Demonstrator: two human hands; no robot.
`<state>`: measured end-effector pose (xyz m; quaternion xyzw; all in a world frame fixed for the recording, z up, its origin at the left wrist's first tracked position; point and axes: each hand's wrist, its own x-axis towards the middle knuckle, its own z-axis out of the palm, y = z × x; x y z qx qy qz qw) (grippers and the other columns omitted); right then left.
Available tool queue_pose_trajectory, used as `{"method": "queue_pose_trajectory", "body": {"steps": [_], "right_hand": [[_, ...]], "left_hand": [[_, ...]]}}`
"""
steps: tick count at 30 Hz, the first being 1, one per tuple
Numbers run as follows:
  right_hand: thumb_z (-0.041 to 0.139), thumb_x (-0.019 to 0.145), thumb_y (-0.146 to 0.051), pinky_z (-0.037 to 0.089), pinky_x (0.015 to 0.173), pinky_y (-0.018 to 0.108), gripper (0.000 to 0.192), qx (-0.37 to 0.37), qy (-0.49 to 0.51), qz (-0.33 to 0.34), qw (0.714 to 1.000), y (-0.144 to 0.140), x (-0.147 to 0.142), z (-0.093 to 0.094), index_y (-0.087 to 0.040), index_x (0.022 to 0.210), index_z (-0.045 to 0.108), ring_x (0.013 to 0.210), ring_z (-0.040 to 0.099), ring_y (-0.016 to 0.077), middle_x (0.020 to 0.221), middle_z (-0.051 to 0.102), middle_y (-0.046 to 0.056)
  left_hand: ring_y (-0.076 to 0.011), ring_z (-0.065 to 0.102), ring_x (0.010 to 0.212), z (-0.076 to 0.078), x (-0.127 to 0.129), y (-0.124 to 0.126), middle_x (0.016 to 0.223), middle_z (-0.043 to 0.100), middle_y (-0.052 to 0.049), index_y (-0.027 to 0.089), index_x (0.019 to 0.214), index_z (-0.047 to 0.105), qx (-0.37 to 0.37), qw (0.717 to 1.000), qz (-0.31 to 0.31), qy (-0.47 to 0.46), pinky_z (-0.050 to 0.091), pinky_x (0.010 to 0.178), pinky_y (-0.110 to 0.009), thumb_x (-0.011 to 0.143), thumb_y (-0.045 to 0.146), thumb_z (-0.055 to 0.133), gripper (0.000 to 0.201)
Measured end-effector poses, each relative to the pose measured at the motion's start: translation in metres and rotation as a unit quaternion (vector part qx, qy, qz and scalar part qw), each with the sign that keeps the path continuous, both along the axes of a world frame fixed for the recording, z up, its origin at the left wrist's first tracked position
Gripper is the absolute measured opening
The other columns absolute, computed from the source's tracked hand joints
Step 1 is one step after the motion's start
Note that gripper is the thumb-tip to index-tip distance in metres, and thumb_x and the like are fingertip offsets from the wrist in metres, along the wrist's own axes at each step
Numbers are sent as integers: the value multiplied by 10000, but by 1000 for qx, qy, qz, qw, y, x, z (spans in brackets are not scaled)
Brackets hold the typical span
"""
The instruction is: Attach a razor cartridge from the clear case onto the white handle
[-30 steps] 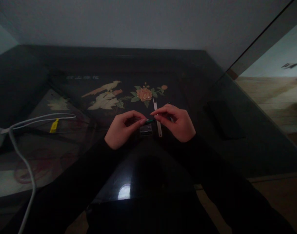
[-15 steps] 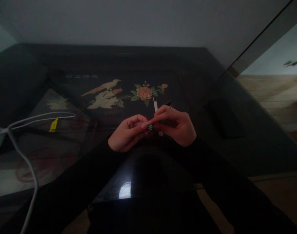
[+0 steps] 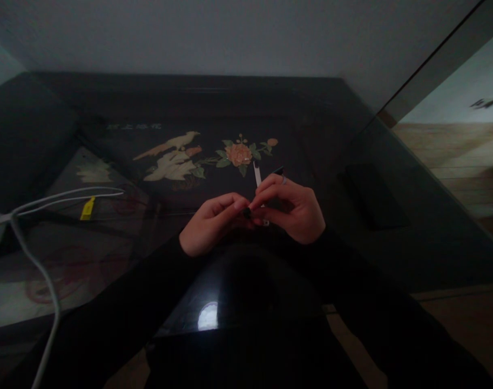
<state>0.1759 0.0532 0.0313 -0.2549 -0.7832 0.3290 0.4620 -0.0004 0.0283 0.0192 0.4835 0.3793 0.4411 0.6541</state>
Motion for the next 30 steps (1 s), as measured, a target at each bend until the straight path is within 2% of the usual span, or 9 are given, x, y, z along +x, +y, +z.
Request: {"method": "queue_pose_trajectory", "body": {"steps": [2,3,6,9,13,17,21,25,30], "right_hand": [[687,801,-243,459,704,292,45,-1,-17,-8,1000,2,0,0,-204,778,687,760,572,133,799,604,5],[691,794,-219,459,707,292,27,-2,-31,-12,999,3,0,-1,-199,778,686,761,573,133,799,606,4],[688,785,-172,458,679,277,18,-14,-74,-26,997,6,0,-3,-189,781,685,737,567,128,792,608,3],[674,790,-157,445,631,253,26,-19,-103,-34,994,8,0,-7,-177,775,682,710,551,121,772,600,7],[675,793,-162,439,642,256,33,-9,-130,-48,990,10,-2,-10,-169,762,681,709,546,124,759,604,12],[690,784,-167,443,678,269,26,-7,-139,-59,988,10,-2,-10,-172,759,684,729,559,134,767,635,17],[694,787,-191,450,667,271,50,-18,-112,-82,990,10,-2,-10,-162,827,700,702,566,133,766,653,21],[693,792,-243,458,647,269,90,-28,-100,-90,991,9,-2,-11,-153,787,690,688,581,138,753,654,26],[712,779,-276,451,724,293,167,50,-161,-132,977,4,-6,-14,-158,895,687,751,583,164,790,647,36]], "left_hand": [[-158,631,702,1,-5,1,753,662,-32,167,789,650,77,991,46,96,515,666,-272,823,447,595,287],[-156,624,720,3,-7,2,756,662,-29,172,799,657,127,976,74,161,506,686,-268,860,411,547,269],[-161,614,775,7,-13,2,791,674,-37,178,807,653,264,901,126,321,489,751,-278,896,323,481,242],[-169,618,795,9,-14,0,818,679,-51,175,791,641,352,841,131,391,488,765,-290,874,304,515,199],[-180,627,820,7,-12,-2,847,686,-58,178,780,658,388,801,130,437,492,772,-307,844,298,573,160],[-167,623,784,5,-11,0,812,678,-47,175,747,657,381,810,134,426,487,736,-290,843,254,571,151],[-150,612,738,2,-13,5,760,661,-35,163,706,640,334,851,157,374,479,708,-270,814,261,601,151],[-134,600,694,-4,-15,10,726,658,-24,154,705,647,247,895,176,326,473,669,-249,783,294,631,161],[-122,569,625,-11,-15,13,647,635,-5,143,680,653,189,920,185,291,435,600,-229,766,322,641,199]]}}
